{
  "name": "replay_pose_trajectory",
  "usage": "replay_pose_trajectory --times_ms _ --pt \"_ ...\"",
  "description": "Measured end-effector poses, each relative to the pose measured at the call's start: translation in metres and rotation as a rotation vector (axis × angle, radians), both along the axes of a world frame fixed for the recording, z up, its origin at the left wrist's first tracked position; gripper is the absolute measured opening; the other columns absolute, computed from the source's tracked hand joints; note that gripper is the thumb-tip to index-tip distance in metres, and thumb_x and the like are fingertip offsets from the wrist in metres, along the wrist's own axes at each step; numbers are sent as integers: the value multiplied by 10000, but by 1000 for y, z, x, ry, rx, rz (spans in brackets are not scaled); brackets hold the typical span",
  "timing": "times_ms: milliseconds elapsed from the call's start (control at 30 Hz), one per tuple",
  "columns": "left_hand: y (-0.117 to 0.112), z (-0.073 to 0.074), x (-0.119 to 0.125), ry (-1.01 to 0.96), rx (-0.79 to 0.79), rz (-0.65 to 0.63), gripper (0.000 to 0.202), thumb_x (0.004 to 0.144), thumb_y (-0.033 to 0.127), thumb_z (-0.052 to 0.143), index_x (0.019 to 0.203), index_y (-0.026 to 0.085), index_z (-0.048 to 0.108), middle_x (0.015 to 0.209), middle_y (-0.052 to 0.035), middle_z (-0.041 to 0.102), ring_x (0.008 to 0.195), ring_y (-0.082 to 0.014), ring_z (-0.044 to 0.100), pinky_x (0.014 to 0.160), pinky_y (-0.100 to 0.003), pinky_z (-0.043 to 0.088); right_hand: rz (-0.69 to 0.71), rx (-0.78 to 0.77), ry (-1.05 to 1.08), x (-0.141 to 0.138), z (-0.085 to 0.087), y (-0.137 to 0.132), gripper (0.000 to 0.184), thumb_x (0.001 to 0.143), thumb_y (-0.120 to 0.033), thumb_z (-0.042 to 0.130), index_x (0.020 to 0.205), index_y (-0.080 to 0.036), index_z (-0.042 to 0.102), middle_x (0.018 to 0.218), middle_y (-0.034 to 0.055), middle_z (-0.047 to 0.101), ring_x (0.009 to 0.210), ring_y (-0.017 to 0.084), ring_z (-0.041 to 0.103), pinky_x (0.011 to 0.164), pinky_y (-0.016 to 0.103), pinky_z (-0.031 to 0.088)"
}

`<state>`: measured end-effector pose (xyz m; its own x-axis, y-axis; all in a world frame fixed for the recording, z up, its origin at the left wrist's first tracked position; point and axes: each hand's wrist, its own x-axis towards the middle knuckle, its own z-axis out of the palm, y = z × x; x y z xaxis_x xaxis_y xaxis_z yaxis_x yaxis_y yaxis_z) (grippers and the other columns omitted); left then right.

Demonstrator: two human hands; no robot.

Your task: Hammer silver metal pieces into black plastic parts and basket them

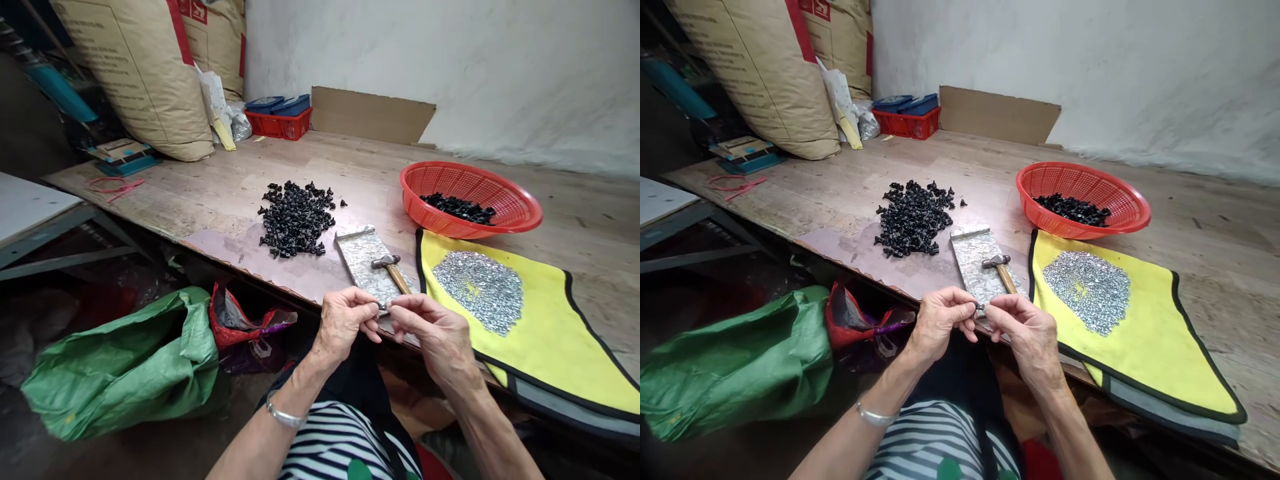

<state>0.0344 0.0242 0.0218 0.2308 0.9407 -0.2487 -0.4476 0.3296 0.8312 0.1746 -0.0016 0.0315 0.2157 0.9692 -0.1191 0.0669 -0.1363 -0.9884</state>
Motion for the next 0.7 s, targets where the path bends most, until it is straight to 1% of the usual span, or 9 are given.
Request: replay_pose_trajectory --times_ms 67,133,200,300,367,467,533,600,700 --pt "9 0 -3 26 13 30 208 575 249 717 674 100 612 490 0 570 385 -100 526 360 -231 498 -96 77 -340 12 2 -1 287 665 -433 681 770 -170 638 592 18 597 476 116 499 467 253 390" --pt "19 -1 -6 64 24 64 215 569 249 716 678 110 593 488 10 561 376 -97 518 351 -233 494 -150 148 -719 23 -1 -1 255 665 -433 661 694 -185 612 620 35 586 513 127 490 460 248 333" --pt "29 -4 -8 108 31 95 208 571 241 708 666 121 568 474 22 544 371 -96 514 340 -227 486 -126 148 -907 31 -7 1 241 634 -401 670 606 -196 546 577 22 535 492 122 453 445 243 278" --pt "44 -8 -8 178 28 124 199 577 230 703 632 131 539 459 30 524 360 -89 509 319 -202 462 -50 12 -769 37 -12 7 231 591 -332 682 566 -211 486 478 -25 446 419 104 390 406 227 261" --pt "51 -11 -7 217 17 110 199 581 223 701 609 132 527 454 27 522 339 -85 502 305 -188 444 33 -100 -569 39 -10 11 210 602 -327 670 577 -209 497 469 -23 464 406 114 416 378 229 305" --pt "57 -15 -4 261 1 99 186 596 205 684 587 132 514 413 33 503 309 -90 496 291 -175 425 187 -339 -7 38 0 14 190 619 -316 665 661 -179 542 586 22 559 446 113 473 379 240 384" --pt "58 -17 -2 286 -5 121 162 608 182 663 586 133 511 386 39 488 309 -98 502 292 -176 428 203 -477 339 35 5 14 204 626 -299 667 730 -156 565 626 22 556 434 76 435 358 203 359" --pt "58 -17 -2 305 -12 134 138 612 160 644 586 133 512 377 34 492 315 -109 512 297 -189 441 131 -495 380 31 9 11 205 648 -308 661 738 -155 558 583 -11 508 385 42 348 314 163 267" --pt "56 -15 -4 310 -39 115 131 585 125 648 603 133 519 382 21 516 328 -130 532 311 -218 463 62 -388 127 24 10 2 235 683 -376 647 686 -185 508 526 -45 457 348 41 294 288 167 214"
